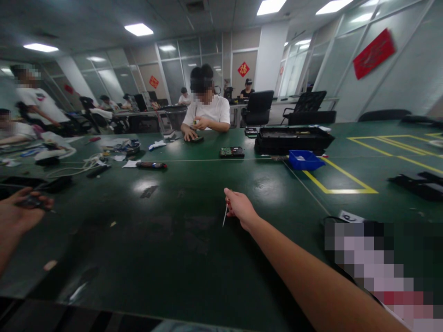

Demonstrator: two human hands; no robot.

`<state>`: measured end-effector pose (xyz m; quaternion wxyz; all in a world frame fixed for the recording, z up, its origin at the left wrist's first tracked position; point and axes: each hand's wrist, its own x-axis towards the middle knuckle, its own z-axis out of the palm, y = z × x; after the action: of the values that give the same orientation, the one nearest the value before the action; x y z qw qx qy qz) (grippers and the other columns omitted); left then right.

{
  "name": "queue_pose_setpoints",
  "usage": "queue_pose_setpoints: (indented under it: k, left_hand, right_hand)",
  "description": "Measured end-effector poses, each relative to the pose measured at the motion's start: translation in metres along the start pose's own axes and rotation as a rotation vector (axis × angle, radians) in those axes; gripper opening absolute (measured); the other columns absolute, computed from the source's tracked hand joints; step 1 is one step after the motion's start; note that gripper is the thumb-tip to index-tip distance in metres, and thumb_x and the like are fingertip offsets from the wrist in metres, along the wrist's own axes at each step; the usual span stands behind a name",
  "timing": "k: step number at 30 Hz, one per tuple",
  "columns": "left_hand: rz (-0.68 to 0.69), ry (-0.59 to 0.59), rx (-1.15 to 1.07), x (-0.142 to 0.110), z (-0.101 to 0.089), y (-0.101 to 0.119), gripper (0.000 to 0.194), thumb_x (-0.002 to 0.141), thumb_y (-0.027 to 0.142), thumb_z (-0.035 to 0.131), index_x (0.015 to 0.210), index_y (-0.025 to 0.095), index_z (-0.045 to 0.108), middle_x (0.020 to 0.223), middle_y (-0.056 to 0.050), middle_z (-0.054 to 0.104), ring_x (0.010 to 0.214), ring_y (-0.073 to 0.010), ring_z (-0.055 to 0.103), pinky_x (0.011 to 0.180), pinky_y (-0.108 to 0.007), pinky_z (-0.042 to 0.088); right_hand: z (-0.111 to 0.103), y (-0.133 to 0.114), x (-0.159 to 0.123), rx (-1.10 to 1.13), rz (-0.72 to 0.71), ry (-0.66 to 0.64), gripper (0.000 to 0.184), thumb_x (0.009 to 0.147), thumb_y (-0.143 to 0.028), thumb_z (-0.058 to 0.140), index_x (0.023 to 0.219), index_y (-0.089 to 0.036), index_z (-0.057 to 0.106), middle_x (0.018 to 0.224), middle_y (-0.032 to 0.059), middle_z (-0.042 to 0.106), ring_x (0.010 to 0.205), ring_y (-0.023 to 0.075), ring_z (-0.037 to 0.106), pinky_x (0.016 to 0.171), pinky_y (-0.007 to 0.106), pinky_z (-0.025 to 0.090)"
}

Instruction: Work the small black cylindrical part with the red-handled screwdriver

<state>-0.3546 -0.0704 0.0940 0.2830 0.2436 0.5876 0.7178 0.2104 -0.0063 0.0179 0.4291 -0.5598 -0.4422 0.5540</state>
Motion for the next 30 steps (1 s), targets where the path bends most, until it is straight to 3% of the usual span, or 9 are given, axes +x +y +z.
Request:
queue_pose_setpoints:
  k: [3, 10, 17, 21, 24, 30]
  left_hand:
    - [-0.063, 0.041, -0.167, -0.007, 0.029, -0.001, 0.026, 0.068, 0.001, 0.045, 0.087, 0.016, 0.054, 0.07, -0.002, 0.054, 0.066, -0.015, 0.052, 0.07, -0.031, 0.046]
    - [-0.16, -0.271, -0.353, -0.066, 0.114, -0.002, 0.023, 0.082, 0.002, 0.043, 0.096, 0.013, 0.059, 0.072, -0.002, 0.054, 0.066, -0.0138, 0.052, 0.076, -0.034, 0.052]
    - [-0.355, -0.683, -0.443, -0.148, 0.202, -0.017, 0.041, 0.07, 0.0, 0.047, 0.104, 0.014, 0.064, 0.078, -0.004, 0.055, 0.068, -0.0156, 0.055, 0.081, -0.039, 0.054]
    - [-0.458, -0.817, -0.422, -0.185, 0.242, -0.034, 0.044, 0.062, 0.002, 0.047, 0.101, 0.015, 0.063, 0.078, -0.003, 0.053, 0.069, -0.0157, 0.054, 0.081, -0.039, 0.052]
    - [-0.308, -0.884, -0.271, -0.208, 0.262, -0.06, 0.043, 0.06, 0.005, 0.046, 0.097, 0.016, 0.063, 0.079, -0.004, 0.052, 0.072, -0.0164, 0.053, 0.08, -0.036, 0.049]
    - [0.315, -1.147, 0.415, -0.226, 0.266, -0.122, 0.059, 0.065, 0.005, 0.054, 0.122, 0.022, 0.056, 0.105, -0.007, 0.058, 0.1, -0.023, 0.056, 0.094, -0.04, 0.044]
  right_hand:
    - [-0.001, 0.001, 0.0, 0.006, -0.014, -0.001, 0.038, 0.091, -0.049, 0.059, 0.067, -0.021, 0.052, 0.057, -0.0044, 0.045, 0.045, 0.0089, 0.04, 0.048, 0.024, 0.047]
    - [0.0, 0.007, -0.003, 0.024, -0.113, 0.005, 0.041, 0.088, -0.054, 0.062, 0.067, -0.021, 0.051, 0.056, -0.0055, 0.044, 0.046, 0.0087, 0.039, 0.046, 0.023, 0.04]
    - [-0.002, 0.012, -0.007, 0.0, -0.187, 0.017, 0.042, 0.085, -0.058, 0.063, 0.068, -0.021, 0.053, 0.056, -0.0056, 0.046, 0.047, 0.0102, 0.043, 0.048, 0.025, 0.043]
    - [-0.004, 0.012, -0.007, -0.042, -0.202, -0.003, 0.039, 0.087, -0.056, 0.061, 0.071, -0.021, 0.054, 0.056, -0.0056, 0.047, 0.048, 0.011, 0.045, 0.049, 0.025, 0.044]
    - [-0.004, 0.012, -0.006, -0.05, -0.198, -0.001, 0.038, 0.086, -0.056, 0.063, 0.072, -0.021, 0.056, 0.057, -0.0048, 0.049, 0.049, 0.0117, 0.047, 0.048, 0.025, 0.044]
    - [-0.003, 0.012, -0.007, -0.052, -0.234, -0.033, 0.043, 0.082, -0.06, 0.067, 0.068, -0.021, 0.054, 0.055, -0.0051, 0.05, 0.048, 0.0113, 0.048, 0.049, 0.026, 0.042]
